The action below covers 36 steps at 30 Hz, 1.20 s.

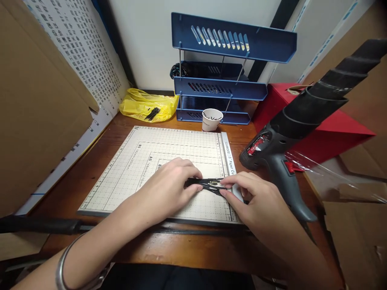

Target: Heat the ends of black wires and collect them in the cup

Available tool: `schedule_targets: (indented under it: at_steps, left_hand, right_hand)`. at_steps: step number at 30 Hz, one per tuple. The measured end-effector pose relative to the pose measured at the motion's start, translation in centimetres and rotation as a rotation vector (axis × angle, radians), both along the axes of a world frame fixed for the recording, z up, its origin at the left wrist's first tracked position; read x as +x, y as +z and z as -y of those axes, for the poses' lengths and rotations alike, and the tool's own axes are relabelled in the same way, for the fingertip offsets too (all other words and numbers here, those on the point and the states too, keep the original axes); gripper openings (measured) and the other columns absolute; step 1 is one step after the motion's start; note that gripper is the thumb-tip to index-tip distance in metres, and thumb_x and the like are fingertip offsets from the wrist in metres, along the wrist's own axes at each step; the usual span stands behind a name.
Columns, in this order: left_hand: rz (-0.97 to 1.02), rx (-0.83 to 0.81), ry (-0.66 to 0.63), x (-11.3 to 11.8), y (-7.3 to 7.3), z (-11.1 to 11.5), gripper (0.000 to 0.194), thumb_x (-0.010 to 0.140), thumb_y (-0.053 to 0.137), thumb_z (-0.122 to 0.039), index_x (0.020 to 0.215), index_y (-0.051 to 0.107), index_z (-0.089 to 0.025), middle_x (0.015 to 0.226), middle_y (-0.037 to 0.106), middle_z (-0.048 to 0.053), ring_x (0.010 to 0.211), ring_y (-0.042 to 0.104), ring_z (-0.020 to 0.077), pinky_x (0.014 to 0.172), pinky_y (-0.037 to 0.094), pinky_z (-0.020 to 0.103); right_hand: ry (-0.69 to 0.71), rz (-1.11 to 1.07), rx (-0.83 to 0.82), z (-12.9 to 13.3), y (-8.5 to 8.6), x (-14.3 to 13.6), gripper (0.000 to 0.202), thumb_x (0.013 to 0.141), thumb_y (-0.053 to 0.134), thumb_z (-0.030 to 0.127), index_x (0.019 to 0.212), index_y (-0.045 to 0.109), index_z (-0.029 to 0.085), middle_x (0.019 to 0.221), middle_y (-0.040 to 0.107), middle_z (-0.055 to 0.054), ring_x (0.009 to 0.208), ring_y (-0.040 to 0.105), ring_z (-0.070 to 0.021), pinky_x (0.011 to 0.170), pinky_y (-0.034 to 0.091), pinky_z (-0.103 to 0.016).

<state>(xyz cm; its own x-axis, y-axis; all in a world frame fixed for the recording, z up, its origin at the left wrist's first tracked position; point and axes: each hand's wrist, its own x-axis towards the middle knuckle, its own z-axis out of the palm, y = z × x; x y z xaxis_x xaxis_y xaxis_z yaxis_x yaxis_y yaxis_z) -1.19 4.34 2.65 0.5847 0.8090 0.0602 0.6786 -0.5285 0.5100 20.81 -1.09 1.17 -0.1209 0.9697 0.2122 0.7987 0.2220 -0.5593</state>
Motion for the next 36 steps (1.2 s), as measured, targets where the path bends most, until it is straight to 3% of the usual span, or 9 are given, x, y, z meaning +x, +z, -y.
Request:
schedule_targets:
  at_steps: [8,18,27,36]
  left_hand:
    - [0.004,0.131,0.075,-0.2,-1.0,1.3,0.009,0.095,0.063,-0.028,0.1,0.07,-0.025,0.104,0.073,0.004,0.097,0.062,0.0247,0.085,0.049,0.041]
    - [-0.025,0.091,0.056,1.1,-0.7,0.4,0.013,0.095,0.062,-0.02,0.087,0.072,-0.022,0.097,0.073,0.003,0.093,0.06,0.0239,0.082,0.047,0.04]
    - [0.013,0.066,0.029,0.8,-0.6,0.4,0.014,0.096,0.062,-0.016,0.089,0.073,-0.02,0.097,0.071,0.0,0.093,0.058,0.0211,0.083,0.045,0.037]
    - [-0.029,0.106,-0.006,0.9,-0.7,-0.3,0.012,0.094,0.062,-0.014,0.089,0.072,-0.019,0.093,0.07,0.002,0.091,0.06,0.0217,0.079,0.045,0.036]
  right_hand:
    - [-0.013,-0.027,-0.055,-0.4,-0.4,0.3,0.013,0.092,0.06,0.025,0.09,0.073,0.026,0.088,0.071,0.001,0.079,0.061,-0.0176,0.072,0.045,-0.032]
    - [0.028,-0.01,-0.068,-1.2,0.2,-0.3,0.013,0.09,0.063,0.021,0.086,0.075,0.024,0.081,0.065,0.001,0.076,0.058,-0.0145,0.069,0.042,-0.03]
    - [0.076,-0.017,-0.152,-2.1,0.5,-1.2,0.015,0.087,0.065,0.014,0.081,0.075,0.023,0.082,0.063,0.0,0.078,0.057,-0.0135,0.069,0.041,-0.028]
    - [0.083,0.017,-0.167,-2.5,0.7,-1.2,0.016,0.092,0.058,0.015,0.082,0.069,0.021,0.085,0.061,0.0,0.078,0.055,-0.0133,0.068,0.039,-0.028]
